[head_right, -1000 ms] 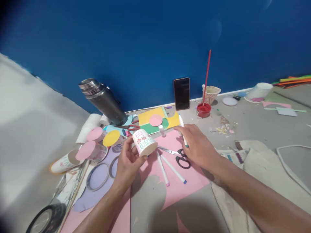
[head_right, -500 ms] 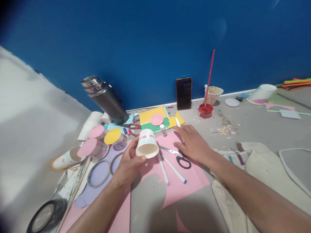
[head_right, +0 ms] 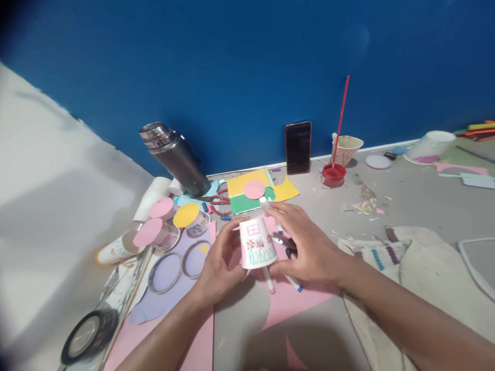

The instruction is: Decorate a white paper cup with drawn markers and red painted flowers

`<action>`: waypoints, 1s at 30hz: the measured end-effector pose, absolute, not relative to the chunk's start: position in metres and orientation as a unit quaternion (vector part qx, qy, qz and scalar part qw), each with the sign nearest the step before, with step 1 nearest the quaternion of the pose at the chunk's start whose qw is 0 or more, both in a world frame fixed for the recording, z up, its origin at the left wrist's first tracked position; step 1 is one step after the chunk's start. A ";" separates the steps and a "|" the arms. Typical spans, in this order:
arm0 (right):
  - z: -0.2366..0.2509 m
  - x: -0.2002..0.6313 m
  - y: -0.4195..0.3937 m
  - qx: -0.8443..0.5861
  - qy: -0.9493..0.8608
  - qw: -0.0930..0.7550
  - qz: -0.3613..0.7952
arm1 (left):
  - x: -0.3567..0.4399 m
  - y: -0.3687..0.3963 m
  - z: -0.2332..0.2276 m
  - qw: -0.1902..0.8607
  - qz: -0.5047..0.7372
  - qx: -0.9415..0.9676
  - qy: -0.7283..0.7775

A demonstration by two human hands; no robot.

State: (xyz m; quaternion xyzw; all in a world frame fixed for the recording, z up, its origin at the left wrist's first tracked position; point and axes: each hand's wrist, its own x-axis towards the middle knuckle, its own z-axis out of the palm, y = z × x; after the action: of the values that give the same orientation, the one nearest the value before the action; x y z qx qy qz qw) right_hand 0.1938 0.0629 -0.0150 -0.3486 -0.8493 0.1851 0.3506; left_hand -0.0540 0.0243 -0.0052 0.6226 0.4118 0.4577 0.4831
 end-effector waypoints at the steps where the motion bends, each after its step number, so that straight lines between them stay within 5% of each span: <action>1: -0.014 0.192 0.061 -0.336 -0.858 0.343 0.184 | -0.054 0.022 -0.005 0.458 0.446 0.644 0.420; 8: -0.010 0.188 0.058 -0.337 -0.839 0.360 0.229 | -0.056 0.018 -0.002 0.500 0.421 0.642 0.400; 15: -0.006 0.193 0.049 -0.375 -0.687 0.352 0.515 | -0.057 0.023 -0.003 0.623 0.454 0.545 0.330; 20: -0.014 0.185 0.049 -0.339 -0.643 0.342 0.596 | -0.055 0.022 -0.001 0.650 0.455 0.529 0.301; 25: -0.012 0.184 0.048 -0.384 -0.651 0.314 0.575 | -0.058 0.023 0.000 0.594 0.465 0.567 0.332; 30: 0.002 0.190 0.048 -0.398 -0.701 0.278 0.523 | -0.062 0.022 0.005 0.399 0.424 0.702 0.410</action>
State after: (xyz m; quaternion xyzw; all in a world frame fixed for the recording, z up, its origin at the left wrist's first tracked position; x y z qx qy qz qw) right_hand 0.1898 0.0480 0.0024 -0.3981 -0.7008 0.5225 0.2781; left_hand -0.0620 0.0218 0.0054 0.7023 0.4096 0.4241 0.3990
